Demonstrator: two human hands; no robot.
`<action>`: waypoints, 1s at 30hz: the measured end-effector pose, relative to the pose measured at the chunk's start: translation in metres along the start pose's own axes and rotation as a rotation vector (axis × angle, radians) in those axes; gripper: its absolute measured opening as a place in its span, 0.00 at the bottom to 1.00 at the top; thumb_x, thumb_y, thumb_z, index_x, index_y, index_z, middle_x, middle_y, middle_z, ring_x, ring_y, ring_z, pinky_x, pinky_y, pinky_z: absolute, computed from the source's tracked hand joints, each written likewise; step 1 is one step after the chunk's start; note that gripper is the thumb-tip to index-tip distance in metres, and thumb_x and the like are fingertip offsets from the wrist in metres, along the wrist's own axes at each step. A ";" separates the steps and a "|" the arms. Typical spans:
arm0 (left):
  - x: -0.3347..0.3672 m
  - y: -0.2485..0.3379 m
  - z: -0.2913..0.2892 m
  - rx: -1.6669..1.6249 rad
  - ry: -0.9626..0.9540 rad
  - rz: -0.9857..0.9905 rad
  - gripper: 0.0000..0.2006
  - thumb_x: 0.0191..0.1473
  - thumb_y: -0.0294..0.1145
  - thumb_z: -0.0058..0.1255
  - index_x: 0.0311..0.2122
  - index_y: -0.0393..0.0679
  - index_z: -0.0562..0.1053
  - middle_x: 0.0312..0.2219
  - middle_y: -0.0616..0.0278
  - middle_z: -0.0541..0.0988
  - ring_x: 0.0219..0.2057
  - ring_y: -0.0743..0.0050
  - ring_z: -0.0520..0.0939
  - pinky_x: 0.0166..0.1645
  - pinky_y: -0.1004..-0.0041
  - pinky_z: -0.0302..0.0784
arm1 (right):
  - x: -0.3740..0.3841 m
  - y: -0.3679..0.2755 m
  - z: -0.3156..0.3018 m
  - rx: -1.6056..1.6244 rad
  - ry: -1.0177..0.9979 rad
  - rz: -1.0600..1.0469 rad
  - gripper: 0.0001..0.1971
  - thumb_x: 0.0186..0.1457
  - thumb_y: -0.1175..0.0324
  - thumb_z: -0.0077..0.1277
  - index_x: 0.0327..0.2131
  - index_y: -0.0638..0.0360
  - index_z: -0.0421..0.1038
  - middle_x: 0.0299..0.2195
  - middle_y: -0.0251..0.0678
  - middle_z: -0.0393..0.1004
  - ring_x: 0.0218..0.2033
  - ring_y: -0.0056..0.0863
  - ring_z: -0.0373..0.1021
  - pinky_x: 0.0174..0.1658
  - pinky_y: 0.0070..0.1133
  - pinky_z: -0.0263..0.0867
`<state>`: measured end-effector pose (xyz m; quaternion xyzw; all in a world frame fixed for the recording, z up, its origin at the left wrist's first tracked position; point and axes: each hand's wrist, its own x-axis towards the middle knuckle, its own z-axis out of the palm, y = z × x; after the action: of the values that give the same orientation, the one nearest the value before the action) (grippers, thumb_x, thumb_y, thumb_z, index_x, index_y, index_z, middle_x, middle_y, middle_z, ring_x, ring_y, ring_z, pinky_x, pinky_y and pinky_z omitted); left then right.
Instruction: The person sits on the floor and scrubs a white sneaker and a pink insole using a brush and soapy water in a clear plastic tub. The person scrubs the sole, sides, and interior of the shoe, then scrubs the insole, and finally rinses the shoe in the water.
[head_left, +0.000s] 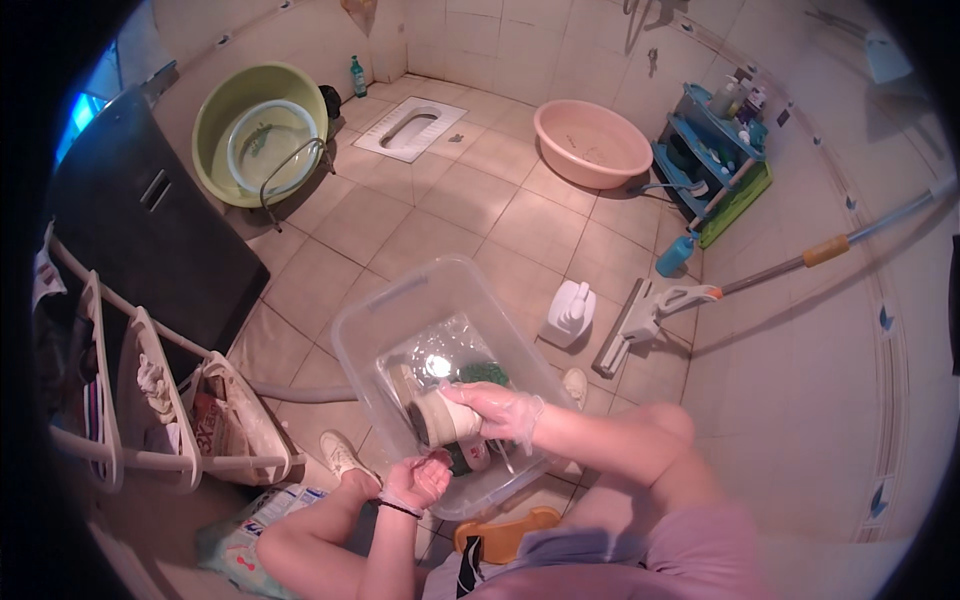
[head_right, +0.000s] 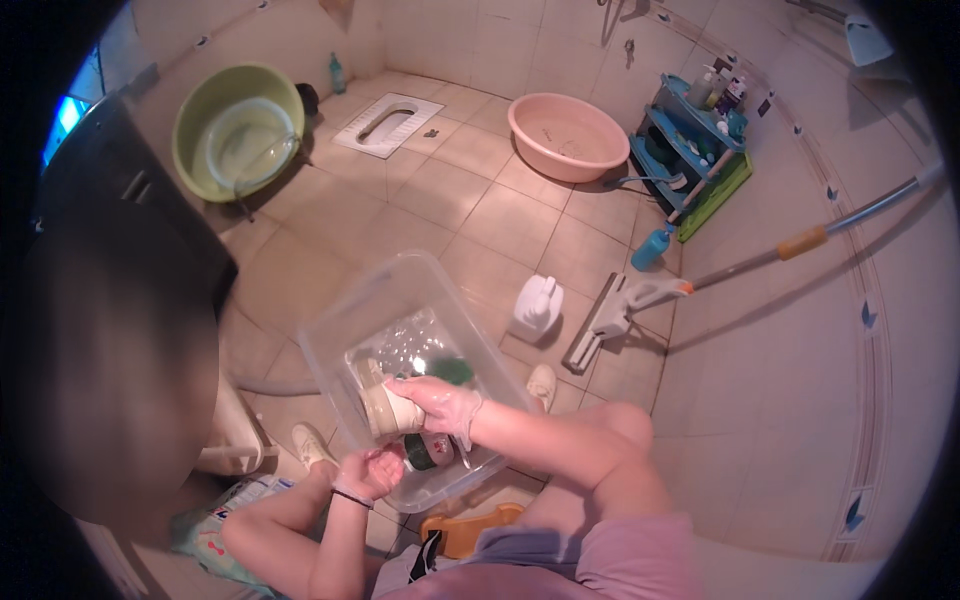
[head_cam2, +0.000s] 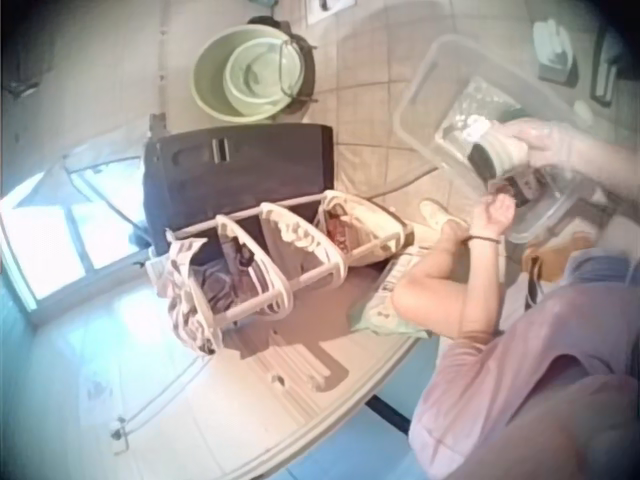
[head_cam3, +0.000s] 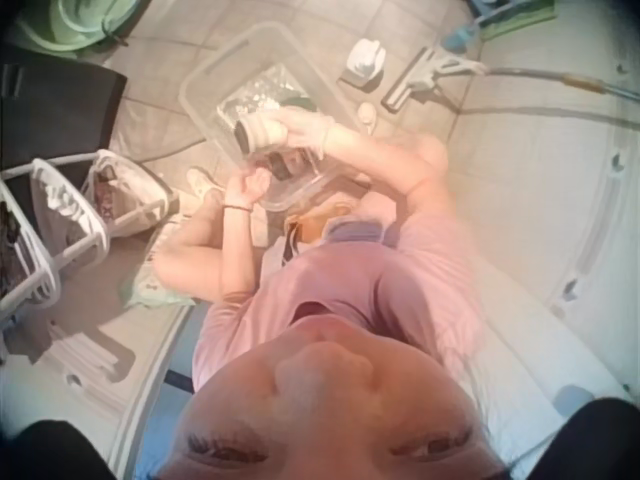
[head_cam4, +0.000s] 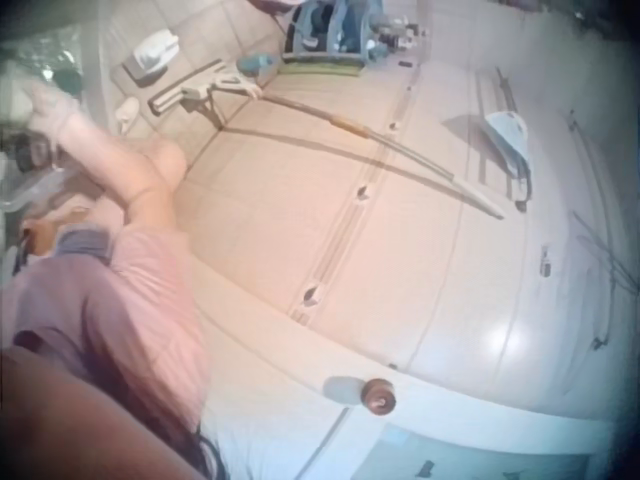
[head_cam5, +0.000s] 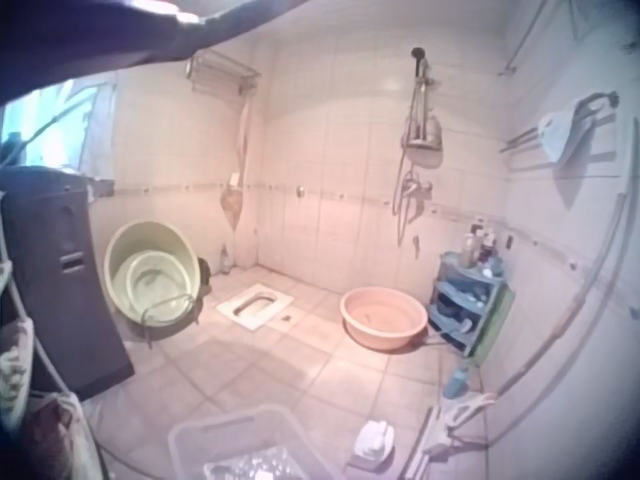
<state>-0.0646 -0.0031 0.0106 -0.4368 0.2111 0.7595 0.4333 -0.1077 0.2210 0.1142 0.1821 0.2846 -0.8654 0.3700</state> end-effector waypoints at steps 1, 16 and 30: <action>0.006 -0.004 -0.001 0.075 0.070 0.016 0.13 0.53 0.33 0.36 0.39 0.38 0.68 0.36 0.56 0.75 0.37 0.60 0.77 0.40 0.63 0.72 | 0.003 -0.002 -0.003 -0.133 0.077 0.038 0.17 0.57 0.57 0.44 0.42 0.62 0.68 0.34 0.35 0.74 0.35 0.28 0.72 0.39 0.28 0.69; 0.025 -0.011 0.020 0.222 0.106 0.173 0.08 0.53 0.35 0.43 0.37 0.44 0.69 0.31 0.64 0.77 0.29 0.72 0.78 0.33 0.74 0.73 | -0.105 -0.414 -0.026 -1.161 1.424 -1.014 0.37 0.47 0.46 0.50 0.51 0.66 0.54 0.50 0.51 0.58 0.52 0.41 0.55 0.54 0.29 0.53; 0.035 -0.015 0.008 0.351 0.136 0.361 0.11 0.54 0.37 0.44 0.39 0.43 0.70 0.32 0.65 0.77 0.32 0.76 0.77 0.30 0.79 0.72 | 0.023 -0.144 -0.107 -1.544 1.074 -0.623 0.26 0.56 0.57 0.43 0.54 0.63 0.56 0.53 0.53 0.58 0.55 0.46 0.56 0.57 0.32 0.53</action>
<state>-0.0645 0.0271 -0.0137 -0.3603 0.4427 0.7452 0.3448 -0.2183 0.3569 0.0711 0.1758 0.9358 -0.3036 -0.0352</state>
